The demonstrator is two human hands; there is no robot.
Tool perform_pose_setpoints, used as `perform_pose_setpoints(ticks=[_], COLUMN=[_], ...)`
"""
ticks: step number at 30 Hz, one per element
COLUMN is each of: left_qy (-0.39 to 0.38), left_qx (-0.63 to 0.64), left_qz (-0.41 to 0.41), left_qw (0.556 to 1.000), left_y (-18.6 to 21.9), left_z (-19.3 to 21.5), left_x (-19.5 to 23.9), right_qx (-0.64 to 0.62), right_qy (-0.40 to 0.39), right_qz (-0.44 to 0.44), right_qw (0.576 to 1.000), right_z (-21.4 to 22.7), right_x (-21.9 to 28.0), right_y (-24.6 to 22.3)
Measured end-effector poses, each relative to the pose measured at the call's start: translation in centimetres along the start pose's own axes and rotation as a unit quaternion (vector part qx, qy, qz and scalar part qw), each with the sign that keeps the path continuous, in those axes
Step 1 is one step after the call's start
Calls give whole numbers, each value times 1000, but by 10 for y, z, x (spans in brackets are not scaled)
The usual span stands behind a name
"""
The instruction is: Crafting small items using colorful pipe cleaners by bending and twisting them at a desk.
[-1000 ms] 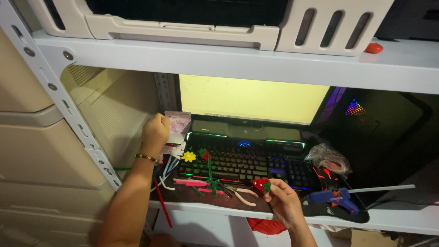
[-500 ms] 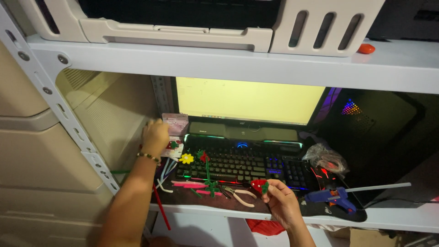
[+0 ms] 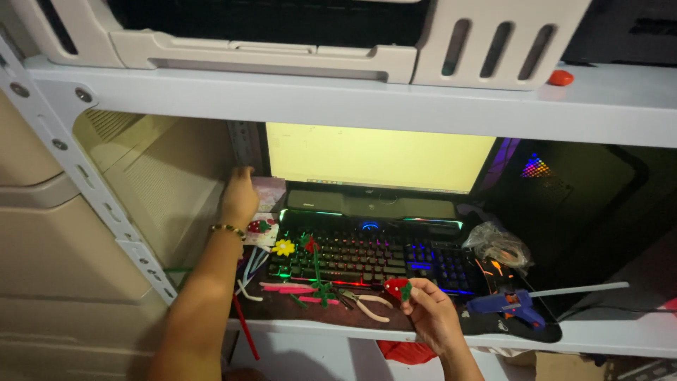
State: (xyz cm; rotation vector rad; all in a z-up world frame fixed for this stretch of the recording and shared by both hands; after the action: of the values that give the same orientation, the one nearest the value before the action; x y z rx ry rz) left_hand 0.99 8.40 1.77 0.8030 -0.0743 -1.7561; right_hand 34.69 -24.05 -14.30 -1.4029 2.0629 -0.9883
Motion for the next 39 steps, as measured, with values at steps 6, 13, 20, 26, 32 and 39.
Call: perform_pose_setpoints(ticks=[6, 13, 20, 26, 32, 39], left_qy=[165, -243, -203, -174, -30, 159], left_qx=[210, 458, 598, 569, 466, 161], left_qz=[-154, 35, 106, 114, 24, -19], left_qw=[951, 854, 769, 796, 884, 974], left_y=[28, 154, 170, 145, 93, -4], left_z=[17, -33, -74, -57, -1, 56], left_x=[77, 251, 281, 282, 282, 306], right_qx=[-11, 9, 58, 175, 278, 534], right_qy=[-2, -10, -16, -66, -78, -26], right_qz=[0, 12, -2, 17, 18, 127], right_qw=[1000, 1000, 998, 982, 957, 835], right_z=[10, 10, -1, -42, -94, -151], right_x=[-4, -1, 17, 21, -10, -77], right_y=[5, 10, 5, 5, 9, 7])
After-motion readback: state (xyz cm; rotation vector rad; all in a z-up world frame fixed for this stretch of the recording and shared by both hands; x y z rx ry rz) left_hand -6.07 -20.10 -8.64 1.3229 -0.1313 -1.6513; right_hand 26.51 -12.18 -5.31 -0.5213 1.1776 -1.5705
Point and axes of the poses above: each hand's wrist, its own x-axis away from the middle knuckle, its own z-axis out of the back of the hand, y = z × x, the point moved 8 cm from there along -x, towards the middle knuckle, and after that the axes turned 6 degrees about y, right-handed, at the moved point
